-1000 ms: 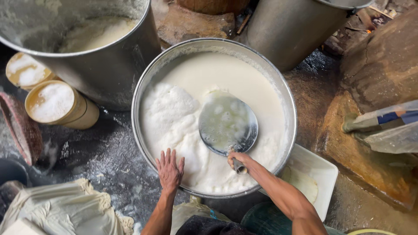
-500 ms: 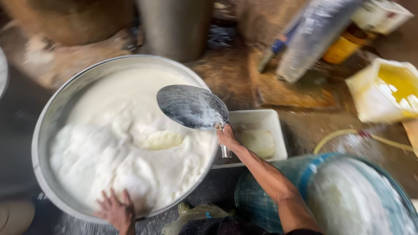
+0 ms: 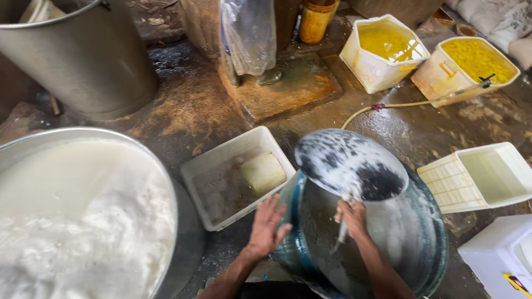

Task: The person uses a large ladle to scoop a white foamy mixture from a bucket and transfer it into a large metal basin. They then stir the mixture in the basin repeatedly. The person repeats this scooping and stirring process several times.

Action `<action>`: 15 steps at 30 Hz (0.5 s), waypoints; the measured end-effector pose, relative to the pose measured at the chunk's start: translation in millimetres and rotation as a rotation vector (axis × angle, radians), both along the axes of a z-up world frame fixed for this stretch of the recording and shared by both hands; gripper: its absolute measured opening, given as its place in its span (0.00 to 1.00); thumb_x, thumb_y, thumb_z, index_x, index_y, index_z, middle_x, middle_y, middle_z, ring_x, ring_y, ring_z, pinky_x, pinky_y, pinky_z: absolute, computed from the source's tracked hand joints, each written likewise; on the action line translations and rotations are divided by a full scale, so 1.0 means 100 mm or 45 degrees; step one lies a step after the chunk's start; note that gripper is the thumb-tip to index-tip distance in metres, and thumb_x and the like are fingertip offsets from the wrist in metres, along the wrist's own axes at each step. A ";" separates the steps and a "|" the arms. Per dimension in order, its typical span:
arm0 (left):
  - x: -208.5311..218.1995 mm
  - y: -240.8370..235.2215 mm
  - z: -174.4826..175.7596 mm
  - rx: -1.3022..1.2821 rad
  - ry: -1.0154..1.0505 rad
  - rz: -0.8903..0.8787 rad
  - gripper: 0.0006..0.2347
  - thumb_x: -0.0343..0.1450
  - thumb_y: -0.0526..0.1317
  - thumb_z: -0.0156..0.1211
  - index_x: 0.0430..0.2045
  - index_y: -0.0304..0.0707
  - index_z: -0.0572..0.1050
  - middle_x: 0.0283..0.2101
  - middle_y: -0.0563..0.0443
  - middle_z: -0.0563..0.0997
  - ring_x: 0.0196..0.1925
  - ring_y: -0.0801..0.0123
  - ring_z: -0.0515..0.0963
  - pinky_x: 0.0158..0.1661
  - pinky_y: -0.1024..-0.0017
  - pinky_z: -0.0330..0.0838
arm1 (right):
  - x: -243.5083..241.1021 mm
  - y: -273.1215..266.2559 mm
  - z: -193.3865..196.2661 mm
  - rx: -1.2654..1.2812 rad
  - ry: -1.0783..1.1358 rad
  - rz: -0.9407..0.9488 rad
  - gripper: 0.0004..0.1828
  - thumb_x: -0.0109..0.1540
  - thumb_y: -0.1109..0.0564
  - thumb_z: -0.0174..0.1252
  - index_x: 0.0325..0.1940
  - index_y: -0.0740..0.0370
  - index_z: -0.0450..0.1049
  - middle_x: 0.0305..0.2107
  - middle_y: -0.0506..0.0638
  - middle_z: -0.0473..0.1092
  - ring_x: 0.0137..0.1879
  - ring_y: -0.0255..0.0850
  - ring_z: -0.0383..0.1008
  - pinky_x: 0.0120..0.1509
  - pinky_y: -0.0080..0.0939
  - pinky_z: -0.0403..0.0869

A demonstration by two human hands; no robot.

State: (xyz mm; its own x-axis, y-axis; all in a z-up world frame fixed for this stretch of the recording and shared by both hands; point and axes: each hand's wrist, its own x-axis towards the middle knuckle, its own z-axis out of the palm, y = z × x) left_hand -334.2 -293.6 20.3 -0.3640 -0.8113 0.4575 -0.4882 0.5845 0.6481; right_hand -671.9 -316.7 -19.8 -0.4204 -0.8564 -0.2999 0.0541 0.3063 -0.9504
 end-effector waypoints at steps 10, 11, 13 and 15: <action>-1.30 0.12 -0.10 0.143 -0.331 -0.379 0.26 0.76 0.52 0.57 0.64 0.32 0.69 0.73 0.31 0.60 0.77 0.37 0.51 0.72 0.44 0.41 | -1.72 0.88 -0.92 0.580 0.968 -0.440 0.10 0.66 0.57 0.53 0.37 0.67 0.71 0.21 0.53 0.68 0.21 0.44 0.68 0.24 0.47 0.68; -1.31 0.12 -0.11 0.163 -0.372 -0.362 0.26 0.76 0.52 0.56 0.64 0.32 0.69 0.73 0.31 0.60 0.77 0.37 0.51 0.72 0.44 0.40 | -1.72 0.91 -1.09 0.668 1.016 -0.445 0.10 0.66 0.56 0.53 0.36 0.67 0.71 0.21 0.53 0.68 0.21 0.44 0.68 0.24 0.47 0.68; -1.33 0.12 -0.13 0.203 -0.431 -0.345 0.26 0.76 0.53 0.54 0.64 0.31 0.68 0.73 0.31 0.59 0.77 0.38 0.50 0.72 0.45 0.39 | -1.66 0.95 -1.41 0.806 0.972 -0.351 0.10 0.66 0.56 0.53 0.36 0.67 0.71 0.21 0.53 0.68 0.21 0.44 0.69 0.24 0.47 0.69; -1.35 0.10 -0.14 0.232 -0.463 -0.347 0.26 0.77 0.52 0.53 0.65 0.31 0.68 0.73 0.32 0.59 0.78 0.38 0.49 0.72 0.45 0.38 | -1.50 0.94 -1.73 0.875 0.852 -0.192 0.11 0.66 0.55 0.53 0.35 0.66 0.71 0.21 0.52 0.68 0.21 0.44 0.69 0.25 0.46 0.70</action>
State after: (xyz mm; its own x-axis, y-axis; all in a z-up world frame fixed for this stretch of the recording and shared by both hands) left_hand -469.5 -283.6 6.6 -0.6843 -0.7191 0.1208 -0.5468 0.6156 0.5674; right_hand -821.6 -222.3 -192.5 -0.7769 -0.5066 -0.3738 -0.3483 0.8404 -0.4152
